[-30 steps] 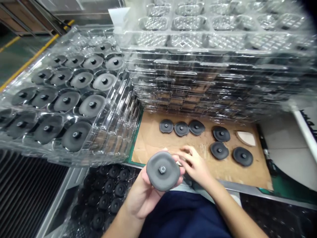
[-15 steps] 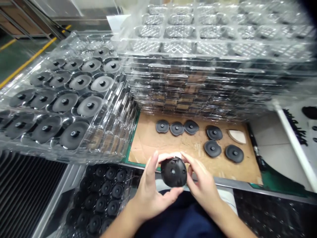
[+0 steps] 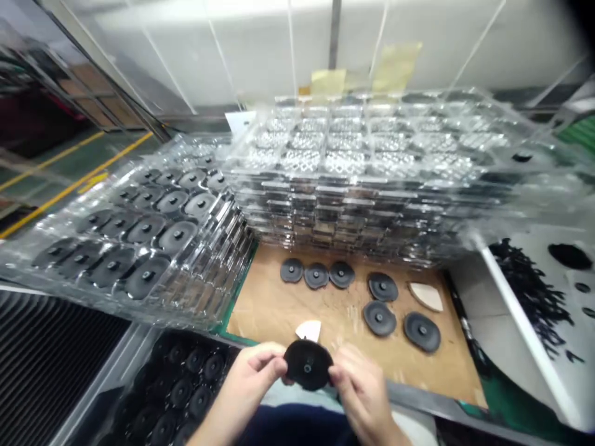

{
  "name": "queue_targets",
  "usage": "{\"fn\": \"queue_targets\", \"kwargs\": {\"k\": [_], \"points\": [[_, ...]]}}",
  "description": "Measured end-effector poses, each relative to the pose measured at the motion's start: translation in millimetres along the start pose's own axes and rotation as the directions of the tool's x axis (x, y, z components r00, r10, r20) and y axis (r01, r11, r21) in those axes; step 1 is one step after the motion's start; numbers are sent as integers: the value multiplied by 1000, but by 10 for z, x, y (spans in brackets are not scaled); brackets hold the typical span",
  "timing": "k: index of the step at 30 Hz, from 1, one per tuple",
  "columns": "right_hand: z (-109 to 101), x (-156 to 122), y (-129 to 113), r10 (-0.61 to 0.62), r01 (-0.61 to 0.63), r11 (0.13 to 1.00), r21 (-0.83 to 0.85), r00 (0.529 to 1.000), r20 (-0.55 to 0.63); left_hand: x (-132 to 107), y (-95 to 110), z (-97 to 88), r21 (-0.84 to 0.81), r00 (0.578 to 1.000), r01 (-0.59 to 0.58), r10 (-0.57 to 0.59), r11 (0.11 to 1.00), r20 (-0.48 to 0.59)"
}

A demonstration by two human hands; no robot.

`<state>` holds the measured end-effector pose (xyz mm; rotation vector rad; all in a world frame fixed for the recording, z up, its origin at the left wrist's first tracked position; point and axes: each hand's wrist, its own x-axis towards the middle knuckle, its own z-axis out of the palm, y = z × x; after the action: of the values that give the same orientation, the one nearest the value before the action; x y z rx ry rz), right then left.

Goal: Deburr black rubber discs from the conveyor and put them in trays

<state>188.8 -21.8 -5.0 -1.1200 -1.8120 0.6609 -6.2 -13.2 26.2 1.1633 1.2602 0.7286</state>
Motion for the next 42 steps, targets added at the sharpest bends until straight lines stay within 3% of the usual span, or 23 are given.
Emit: {"fn": "queue_targets", "kwargs": {"k": [3,6,8,10,11,12,13,14,15,16,18,19,21,24,28,30,32,34,35,36,38,40,42], "points": [[176,-159,332,15,-15,1000,-24,1000,2,96,295,-148,204,998,-59,59,977,3],[254,-243,665,18,-18,999,-43,1000,-4,248,822,-312,501,964,-251,261,828,52],[286,-284,799,8,-8,999,-49,1000,-11,396,1242,-367,653,874,-424,473,627,113],[328,-319,860,-5,3,998,-55,1000,-30,595,1668,-333,721,688,-587,697,369,203],[352,-332,873,-11,8,998,-59,999,-44,715,1871,-276,736,621,-614,749,285,228],[375,-340,879,-17,13,998,-63,998,-58,850,2062,-193,736,553,-641,796,217,247],[393,-343,880,-22,17,998,-67,997,-71,997,2237,-86,739,545,-644,796,198,262],[403,-341,879,-25,20,997,-70,996,-81,1156,2392,42,715,500,-675,826,183,261],[406,-336,877,-30,23,997,-72,996,-88,1323,2523,185,695,499,-689,829,205,251],[400,-329,874,-34,28,997,-74,995,-93,1493,2627,338,680,533,-693,806,241,257],[369,-315,863,-45,37,996,-79,994,-99,1828,2754,651,686,648,-651,710,326,277],[350,-309,856,-48,39,996,-82,994,-102,1980,2780,798,713,695,-621,651,327,307],[318,-298,837,-44,34,995,-90,993,-108,2227,2772,1043,723,731,-611,579,321,361],[306,-274,802,-27,16,995,-95,993,-116,2366,2692,1226,728,722,-630,551,272,419],[268,-218,725,-26,18,997,-70,993,-116,2030,2530,1079,731,651,-662,612,169,448],[137,-220,666,-40,34,998,-54,992,-123,1733,2337,861,683,475,-731,732,17,489],[-117,-282,593,-47,40,998,-50,987,-154,1461,1985,573,669,378,-742,806,-31,456],[-471,-408,515,-16,-11,994,-109,971,-240,1266,1450,254,714,409,-700,824,7,393],[-665,-486,480,14,-68,984,-167,953,-302,1196,1125,101,736,451,-676,812,39,371],[-857,-563,454,46,-167,945,-280,918,-393,1136,779,-37,765,509,-637,794,88,332],[-1204,-688,441,86,-401,773,-492,834,-545,1023,85,-239,797,603,-585,737,150,304],[-1488,-739,491,148,-500,600,-625,837,-527,899,-504,-319,821,738,-496,636,284,226],[-1734,-702,599,288,-502,527,-686,864,-412,783,-905,-292,800,843,-355,536,483,50]]}}
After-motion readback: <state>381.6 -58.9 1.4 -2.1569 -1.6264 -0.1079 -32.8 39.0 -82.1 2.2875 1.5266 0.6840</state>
